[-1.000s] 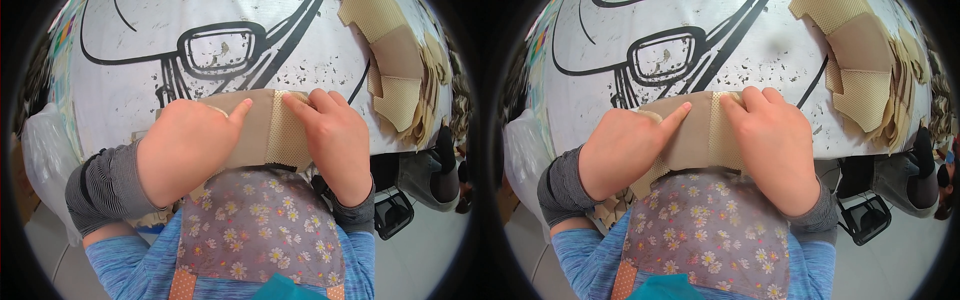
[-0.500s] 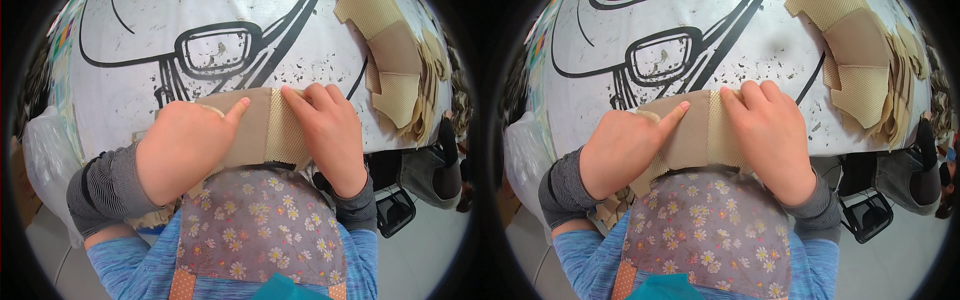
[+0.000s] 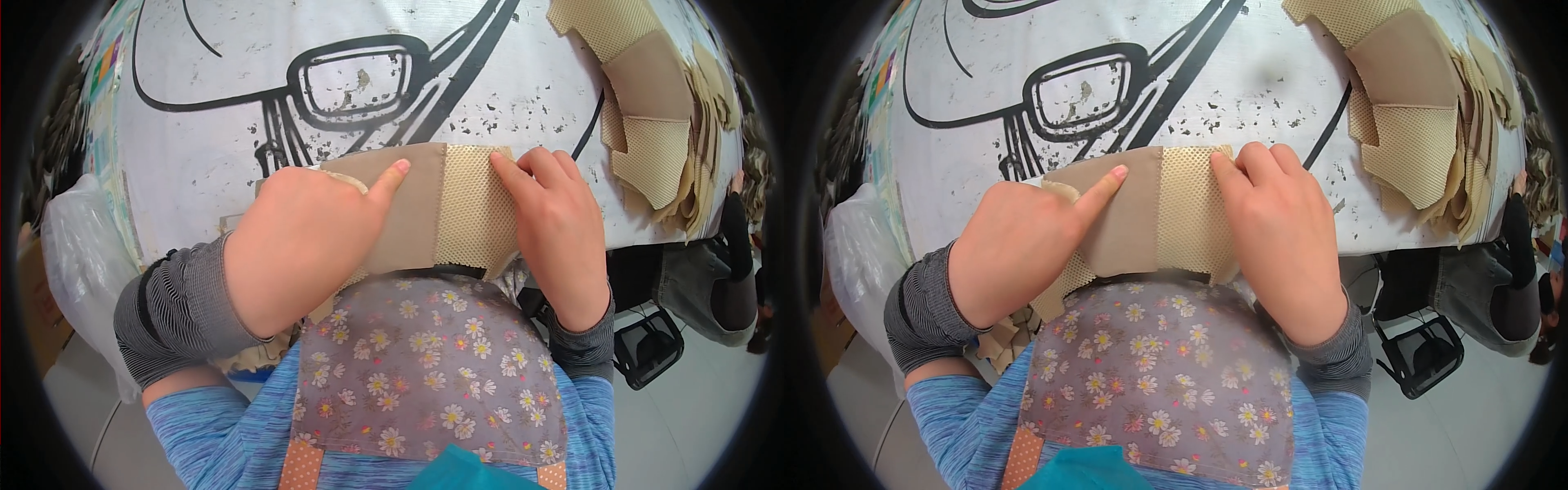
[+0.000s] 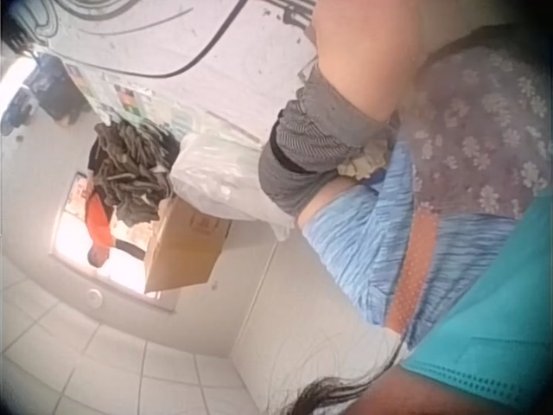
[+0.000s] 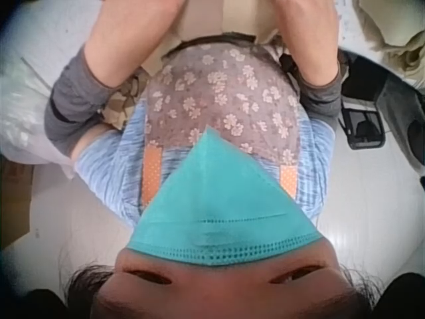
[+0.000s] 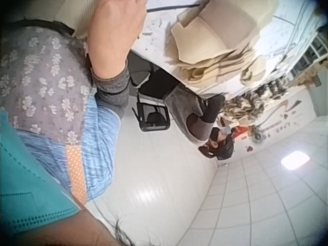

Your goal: The recorder folds and aligns shoe upper components at a manufacturing workstation.

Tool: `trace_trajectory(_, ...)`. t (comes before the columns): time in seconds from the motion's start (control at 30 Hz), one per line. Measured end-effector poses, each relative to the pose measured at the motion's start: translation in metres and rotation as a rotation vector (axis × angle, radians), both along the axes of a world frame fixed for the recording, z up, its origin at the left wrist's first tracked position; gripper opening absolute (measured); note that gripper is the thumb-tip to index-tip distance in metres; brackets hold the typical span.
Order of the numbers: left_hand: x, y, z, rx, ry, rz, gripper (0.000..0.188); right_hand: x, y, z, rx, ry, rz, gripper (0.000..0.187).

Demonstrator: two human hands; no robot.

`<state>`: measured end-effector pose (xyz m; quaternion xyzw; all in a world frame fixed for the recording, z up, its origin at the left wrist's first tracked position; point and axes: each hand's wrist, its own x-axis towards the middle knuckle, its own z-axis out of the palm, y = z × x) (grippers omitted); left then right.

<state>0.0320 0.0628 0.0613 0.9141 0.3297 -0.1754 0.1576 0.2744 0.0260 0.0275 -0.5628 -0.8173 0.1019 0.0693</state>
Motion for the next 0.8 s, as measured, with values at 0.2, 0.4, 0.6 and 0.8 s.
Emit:
trace_trajectory(0.2,-0.005,-0.007,0.003,0.012,-0.044,0.013,0.061,-0.010,0.002,0.011,-0.086,-0.100,0.002,0.033)
trace_trajectory(0.4,-0.028,-0.029,0.009,0.253,-0.137,0.133,0.039,-0.027,-0.008,0.014,0.042,0.163,0.324,0.041)
trace_trajectory(0.6,-0.052,-0.041,-0.008,0.382,-0.348,0.298,0.030,-0.075,-0.013,-0.003,-0.124,0.301,0.384,0.052)
trace_trajectory(0.8,-0.058,-0.045,-0.027,0.471,-0.441,0.531,0.017,-0.102,-0.012,-0.018,-0.062,0.179,0.360,0.051)
